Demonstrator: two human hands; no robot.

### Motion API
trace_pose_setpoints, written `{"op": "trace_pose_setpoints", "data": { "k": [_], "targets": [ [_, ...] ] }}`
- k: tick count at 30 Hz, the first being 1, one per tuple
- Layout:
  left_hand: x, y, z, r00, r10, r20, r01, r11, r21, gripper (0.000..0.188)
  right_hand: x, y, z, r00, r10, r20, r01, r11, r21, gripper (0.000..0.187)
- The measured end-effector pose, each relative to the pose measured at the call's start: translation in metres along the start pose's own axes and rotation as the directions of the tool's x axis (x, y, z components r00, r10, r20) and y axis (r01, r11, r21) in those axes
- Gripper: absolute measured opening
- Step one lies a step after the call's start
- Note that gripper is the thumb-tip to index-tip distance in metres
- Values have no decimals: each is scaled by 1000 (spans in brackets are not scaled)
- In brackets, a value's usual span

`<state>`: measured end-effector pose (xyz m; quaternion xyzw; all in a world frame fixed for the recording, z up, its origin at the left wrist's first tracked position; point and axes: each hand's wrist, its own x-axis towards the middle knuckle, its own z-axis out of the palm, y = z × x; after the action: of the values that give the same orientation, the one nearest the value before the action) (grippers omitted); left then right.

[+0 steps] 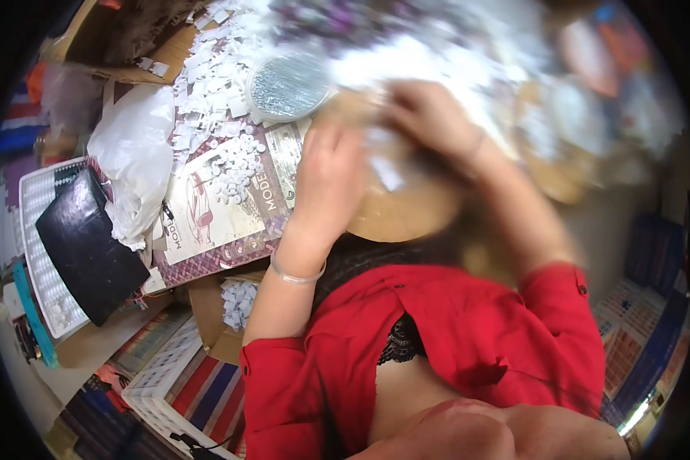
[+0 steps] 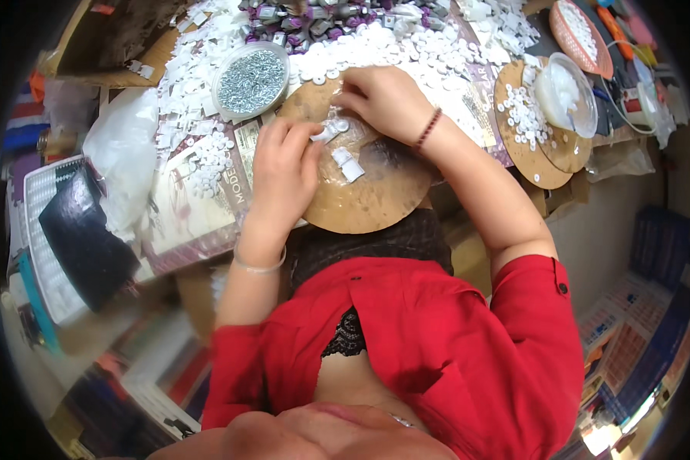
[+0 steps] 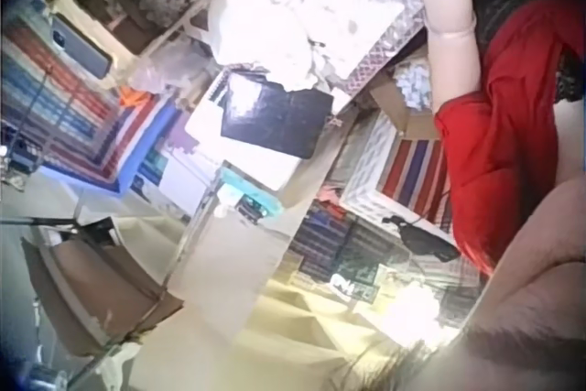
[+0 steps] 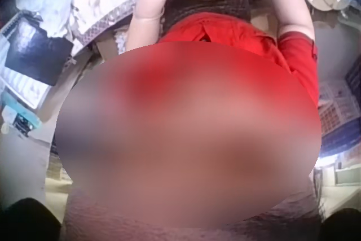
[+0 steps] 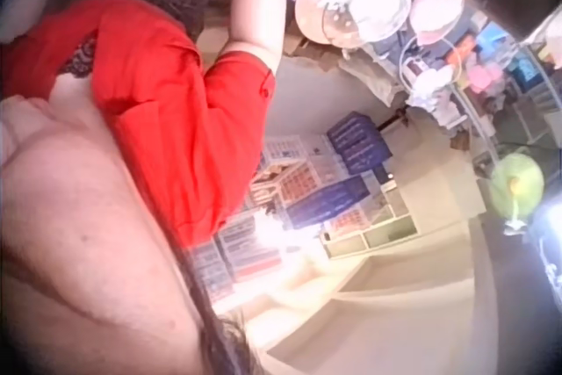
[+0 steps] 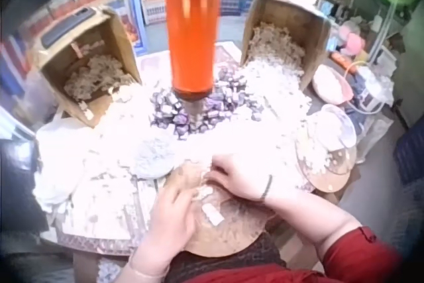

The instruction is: The person assembles small plastic wheel components on a wooden board by fitting pieces together and applying heat with a hot air gun.

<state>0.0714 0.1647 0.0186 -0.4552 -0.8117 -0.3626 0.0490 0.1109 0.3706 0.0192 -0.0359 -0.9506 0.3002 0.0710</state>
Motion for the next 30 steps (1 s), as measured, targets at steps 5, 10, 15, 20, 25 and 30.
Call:
{"op": "trace_pose_setpoints", "data": {
  "k": [5, 10, 15, 20, 25, 30],
  "targets": [
    [-21, 20, -3, 967, 110, 230, -82, 989, -126, 27, 30, 11, 14, 915, -403, -11, 359, 827, -433, 13],
    [-32, 23, 11, 997, 52, 63, -47, 996, -80, 26, -14, 9, 1, 970, -208, -127, 181, 964, -194, 10],
    [-34, 38, 19, 990, -51, 129, 63, 993, -95, 23, -13, 3, 1, 975, -196, -105, 189, 980, -66, 9],
    [-25, 32, 24, 970, 150, 192, -119, 979, -165, 20, 14, -2, 8, 967, -241, -86, 201, 923, -327, 13],
    [-32, 32, 24, 994, 55, 96, -30, 970, -241, 23, -20, 0, -1, 985, -168, -45, 145, 937, -318, 15],
    [-17, 25, 26, 998, -22, 57, 36, 968, -248, 35, -80, -5, -8, 995, -89, -47, 86, 994, -75, 13]
  ]
}}
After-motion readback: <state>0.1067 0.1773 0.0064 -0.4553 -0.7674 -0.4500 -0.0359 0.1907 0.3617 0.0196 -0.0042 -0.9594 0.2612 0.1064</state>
